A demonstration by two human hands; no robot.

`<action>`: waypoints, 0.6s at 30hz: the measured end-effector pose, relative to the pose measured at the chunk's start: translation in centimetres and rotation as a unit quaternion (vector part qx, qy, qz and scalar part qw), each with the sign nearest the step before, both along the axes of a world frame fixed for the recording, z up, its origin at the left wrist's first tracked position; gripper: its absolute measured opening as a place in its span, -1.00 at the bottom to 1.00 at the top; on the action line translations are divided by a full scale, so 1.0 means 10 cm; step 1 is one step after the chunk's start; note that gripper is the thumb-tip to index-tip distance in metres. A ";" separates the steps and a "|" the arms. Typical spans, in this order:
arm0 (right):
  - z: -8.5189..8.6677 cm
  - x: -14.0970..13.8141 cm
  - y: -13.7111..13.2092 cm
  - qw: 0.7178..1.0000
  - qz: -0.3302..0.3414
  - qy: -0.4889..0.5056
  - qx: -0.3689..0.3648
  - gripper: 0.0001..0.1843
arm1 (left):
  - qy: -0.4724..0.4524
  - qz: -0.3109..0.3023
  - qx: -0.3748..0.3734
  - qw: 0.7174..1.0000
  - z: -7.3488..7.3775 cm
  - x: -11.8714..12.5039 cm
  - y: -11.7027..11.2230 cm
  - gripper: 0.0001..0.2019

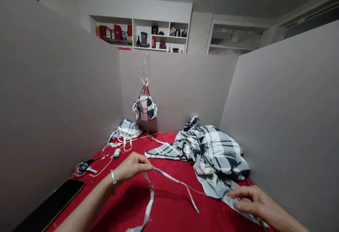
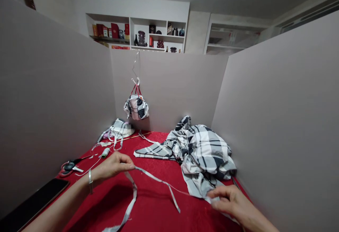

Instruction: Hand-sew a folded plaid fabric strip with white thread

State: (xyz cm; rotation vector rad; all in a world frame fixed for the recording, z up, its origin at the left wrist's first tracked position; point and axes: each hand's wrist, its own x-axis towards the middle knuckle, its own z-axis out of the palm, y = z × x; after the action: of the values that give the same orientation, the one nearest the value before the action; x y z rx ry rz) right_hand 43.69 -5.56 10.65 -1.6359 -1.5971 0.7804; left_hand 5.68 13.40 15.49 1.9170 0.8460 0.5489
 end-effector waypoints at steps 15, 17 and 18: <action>0.04 -1.03 0.59 0.991 -0.031 0.132 0.007 -0.74 | 0.010 -0.102 0.032 0.994 0.46 0.30 -0.27 -0.78; -0.03 -1.16 0.74 0.987 0.029 0.155 -0.040 -0.61 | 0.015 -0.111 0.042 0.993 0.49 0.28 -0.30 -0.78; -0.05 -1.20 0.81 0.982 0.061 0.167 -0.067 -0.56 | 0.016 -0.115 0.044 0.992 0.51 0.27 -0.31 -0.77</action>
State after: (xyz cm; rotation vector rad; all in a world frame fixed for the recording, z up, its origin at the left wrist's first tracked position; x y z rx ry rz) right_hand 31.74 2.52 10.17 -1.4152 -1.4371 1.1834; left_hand 8.41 10.32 20.58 2.0750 0.6179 0.4234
